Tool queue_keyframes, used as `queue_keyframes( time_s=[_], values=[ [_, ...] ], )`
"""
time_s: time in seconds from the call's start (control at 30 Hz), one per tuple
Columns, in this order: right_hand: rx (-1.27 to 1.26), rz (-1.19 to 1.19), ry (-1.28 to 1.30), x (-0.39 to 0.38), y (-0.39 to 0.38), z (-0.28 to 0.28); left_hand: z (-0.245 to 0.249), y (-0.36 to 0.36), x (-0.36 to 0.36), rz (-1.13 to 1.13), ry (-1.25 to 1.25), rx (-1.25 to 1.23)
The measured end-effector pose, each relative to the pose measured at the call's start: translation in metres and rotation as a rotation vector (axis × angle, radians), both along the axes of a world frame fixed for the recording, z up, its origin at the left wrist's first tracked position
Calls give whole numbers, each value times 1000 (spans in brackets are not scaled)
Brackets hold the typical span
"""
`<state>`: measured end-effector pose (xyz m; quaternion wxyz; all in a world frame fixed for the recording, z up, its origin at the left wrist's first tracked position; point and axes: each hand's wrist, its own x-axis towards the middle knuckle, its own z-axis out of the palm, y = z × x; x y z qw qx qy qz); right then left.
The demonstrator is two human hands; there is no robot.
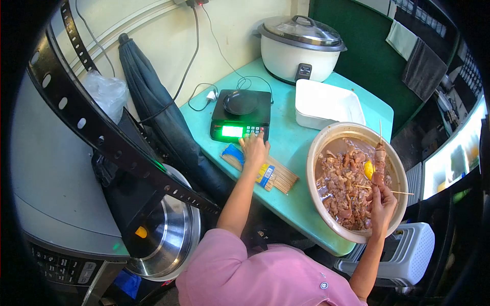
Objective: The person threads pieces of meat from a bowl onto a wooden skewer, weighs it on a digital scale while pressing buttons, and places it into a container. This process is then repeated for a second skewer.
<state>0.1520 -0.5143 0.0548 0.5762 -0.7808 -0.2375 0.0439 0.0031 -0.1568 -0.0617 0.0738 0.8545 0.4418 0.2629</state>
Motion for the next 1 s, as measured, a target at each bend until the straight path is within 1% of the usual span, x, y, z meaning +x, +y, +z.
queue_keyframes(
  time_s=[0.13, 0.3, 0.37, 0.5, 0.9, 0.97, 1.0],
  values=[
    [10, 16, -29, 1, -1, -1, -4, 5, -5, -6, -2, -5],
    [36, 14, 9, -1, 0, 0, -5, 3, -6, -11, 19, -7],
    [22, 12, -7, 0, -1, 0, -5, -2, -4, 21, 52, 75],
    [34, 5, -38, -1, 0, 0, -9, -1, -3, 21, 35, 111],
    [19, 1, -58, 0, 0, -1, -7, -2, -5, 14, 14, 76],
    [9, 3, -53, 1, -1, -2, -4, -2, -5, 2, 9, -16],
    [2, 4, -47, 1, -1, -2, -3, -2, -6, 2, 8, -16]
  ],
)
